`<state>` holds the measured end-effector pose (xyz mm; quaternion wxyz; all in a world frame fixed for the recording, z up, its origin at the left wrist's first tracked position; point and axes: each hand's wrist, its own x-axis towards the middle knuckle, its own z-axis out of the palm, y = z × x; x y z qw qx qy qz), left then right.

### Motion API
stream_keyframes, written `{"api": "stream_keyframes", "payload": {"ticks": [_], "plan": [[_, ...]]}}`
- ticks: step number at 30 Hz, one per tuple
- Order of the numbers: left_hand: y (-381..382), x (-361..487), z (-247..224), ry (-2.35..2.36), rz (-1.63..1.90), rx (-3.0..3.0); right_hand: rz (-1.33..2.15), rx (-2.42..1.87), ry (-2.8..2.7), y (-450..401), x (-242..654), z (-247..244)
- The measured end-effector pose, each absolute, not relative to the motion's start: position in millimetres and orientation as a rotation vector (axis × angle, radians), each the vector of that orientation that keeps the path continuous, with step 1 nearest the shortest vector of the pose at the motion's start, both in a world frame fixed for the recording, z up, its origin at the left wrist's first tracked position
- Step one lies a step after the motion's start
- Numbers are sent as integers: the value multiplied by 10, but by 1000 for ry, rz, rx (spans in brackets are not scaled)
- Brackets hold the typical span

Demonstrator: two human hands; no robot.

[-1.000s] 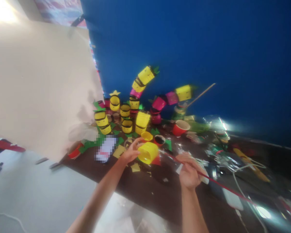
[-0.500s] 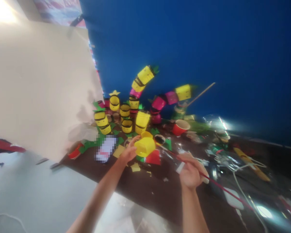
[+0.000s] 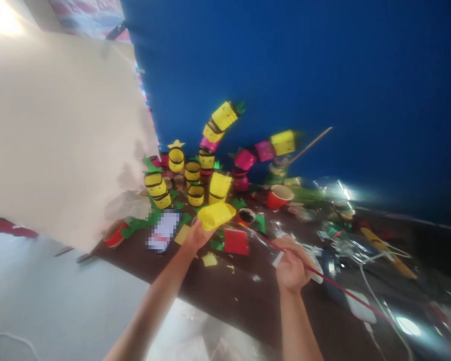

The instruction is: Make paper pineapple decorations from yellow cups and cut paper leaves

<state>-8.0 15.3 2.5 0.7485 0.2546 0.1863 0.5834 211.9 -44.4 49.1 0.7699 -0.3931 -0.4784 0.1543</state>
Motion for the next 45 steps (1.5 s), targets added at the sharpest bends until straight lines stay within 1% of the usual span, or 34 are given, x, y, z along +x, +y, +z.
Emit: {"api": "stream_keyframes", "payload": {"ticks": [4,7,11,19,22,26,31,34,38,45], "plan": [[141,-89,96,423,1270,530,368,-957,-987,-436,2091,478],[133,-120,127,430,1260,476,310,-1109,-1043,-431,2078,504],[126,-128,162,388,1236,476,250,-1204,-1096,-409,2052,539],[117,-151,113,326,1259,505,248,-1225,-1167,-395,1982,546],[161,-197,53,270,1327,434,342,-1234,-1209,-350,1989,517],[195,-216,36,282,1410,357,453,-1299,-1394,-224,1983,509],[183,-205,82,308,1413,333,451,-1317,-1625,26,1935,596],[185,-194,93,286,1384,325,384,-1366,-1816,202,1900,673],[207,-179,66,250,1394,284,198,-1456,-2231,406,1836,772],[213,-175,48,183,1388,147,203,-1440,-2460,610,1730,847]]}}
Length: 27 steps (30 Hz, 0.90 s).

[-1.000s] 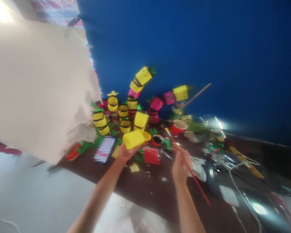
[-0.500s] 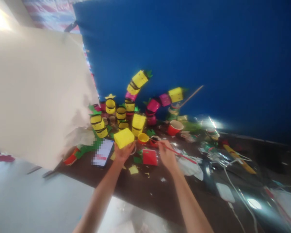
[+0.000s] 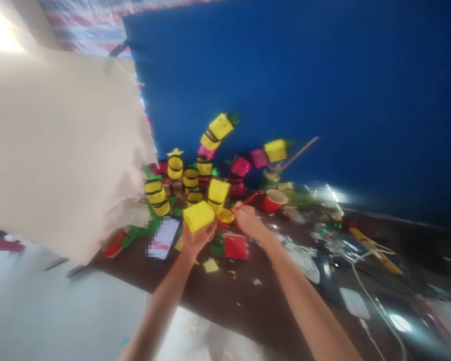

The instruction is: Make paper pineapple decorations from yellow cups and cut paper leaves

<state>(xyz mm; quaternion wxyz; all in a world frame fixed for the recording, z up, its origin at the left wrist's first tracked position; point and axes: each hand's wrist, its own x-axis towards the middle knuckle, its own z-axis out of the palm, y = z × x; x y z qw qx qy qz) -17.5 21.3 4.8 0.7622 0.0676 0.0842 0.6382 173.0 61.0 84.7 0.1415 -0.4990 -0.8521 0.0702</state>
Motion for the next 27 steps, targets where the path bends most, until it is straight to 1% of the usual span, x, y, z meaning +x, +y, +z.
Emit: {"api": "stream_keyframes", "payload": {"ticks": [5,9,17,23,27], "plan": [[205,-188,90,217,1355,93,249,-1492,-2504,654,1695,888],[203,-183,95,175,1366,69,295,-1559,-2438,665,1674,937],[210,-179,109,192,1374,24,445,-1601,-2131,634,1726,984],[221,-179,88,197,1358,28,487,-1588,-1910,614,1875,921],[196,-174,127,235,1352,54,515,-1506,-1699,453,1959,913]]}}
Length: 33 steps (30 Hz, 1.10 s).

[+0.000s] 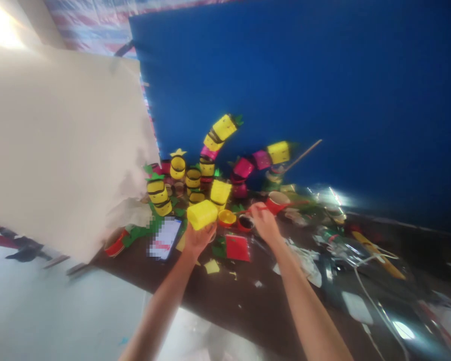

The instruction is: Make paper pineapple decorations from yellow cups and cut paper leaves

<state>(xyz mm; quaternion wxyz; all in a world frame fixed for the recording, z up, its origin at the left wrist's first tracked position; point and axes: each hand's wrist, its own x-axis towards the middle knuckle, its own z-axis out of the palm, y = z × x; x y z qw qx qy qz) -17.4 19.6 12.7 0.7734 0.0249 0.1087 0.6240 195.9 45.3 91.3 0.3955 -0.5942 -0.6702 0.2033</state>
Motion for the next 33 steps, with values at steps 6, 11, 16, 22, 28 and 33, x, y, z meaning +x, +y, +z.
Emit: {"api": "stream_keyframes", "payload": {"ticks": [6,11,16,22,28,33], "plan": [[160,-130,155,218,1344,48,453,-1355,-1241,74,1998,923],[141,-102,102,205,1336,18,468,-1208,-1080,-223,1914,839],[144,-104,114,210,1275,31,402,-1073,-1416,-536,1684,873],[160,-93,84,199,1275,76,318,-981,-1665,-660,1457,1022],[184,-113,41,259,1265,53,347,-934,-1702,-647,1435,1066],[121,-157,116,244,1211,35,419,-850,-1698,-672,1543,1021]]}}
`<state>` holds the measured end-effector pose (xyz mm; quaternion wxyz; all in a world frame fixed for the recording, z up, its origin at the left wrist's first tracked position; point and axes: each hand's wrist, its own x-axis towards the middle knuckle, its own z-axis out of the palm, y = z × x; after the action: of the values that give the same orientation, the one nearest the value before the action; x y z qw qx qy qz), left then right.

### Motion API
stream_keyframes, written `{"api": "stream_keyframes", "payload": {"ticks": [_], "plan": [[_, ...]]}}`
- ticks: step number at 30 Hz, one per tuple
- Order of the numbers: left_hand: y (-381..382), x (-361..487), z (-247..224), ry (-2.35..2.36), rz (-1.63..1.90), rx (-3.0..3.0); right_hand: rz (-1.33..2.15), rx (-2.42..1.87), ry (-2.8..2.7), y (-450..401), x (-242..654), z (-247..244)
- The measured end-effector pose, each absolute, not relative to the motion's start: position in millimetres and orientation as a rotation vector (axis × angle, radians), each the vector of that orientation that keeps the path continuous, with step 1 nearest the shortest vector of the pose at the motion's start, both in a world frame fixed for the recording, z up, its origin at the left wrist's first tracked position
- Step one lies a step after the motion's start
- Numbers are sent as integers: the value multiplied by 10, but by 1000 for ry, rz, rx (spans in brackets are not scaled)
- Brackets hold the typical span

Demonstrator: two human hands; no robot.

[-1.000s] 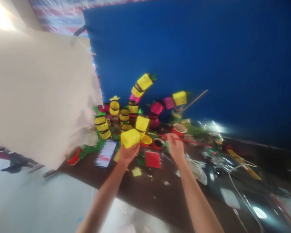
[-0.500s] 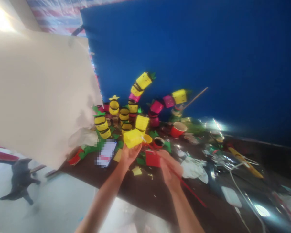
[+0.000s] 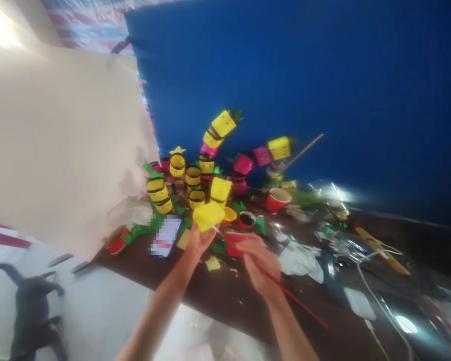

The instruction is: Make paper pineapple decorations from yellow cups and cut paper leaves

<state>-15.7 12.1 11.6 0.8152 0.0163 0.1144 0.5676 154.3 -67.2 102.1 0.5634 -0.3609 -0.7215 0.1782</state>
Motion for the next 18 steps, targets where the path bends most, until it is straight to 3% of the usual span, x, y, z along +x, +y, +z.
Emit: {"api": "stream_keyframes", "payload": {"ticks": [18], "plan": [[168,-150,60,298,1211,44,453,-984,-1646,-669,1560,1052]]}}
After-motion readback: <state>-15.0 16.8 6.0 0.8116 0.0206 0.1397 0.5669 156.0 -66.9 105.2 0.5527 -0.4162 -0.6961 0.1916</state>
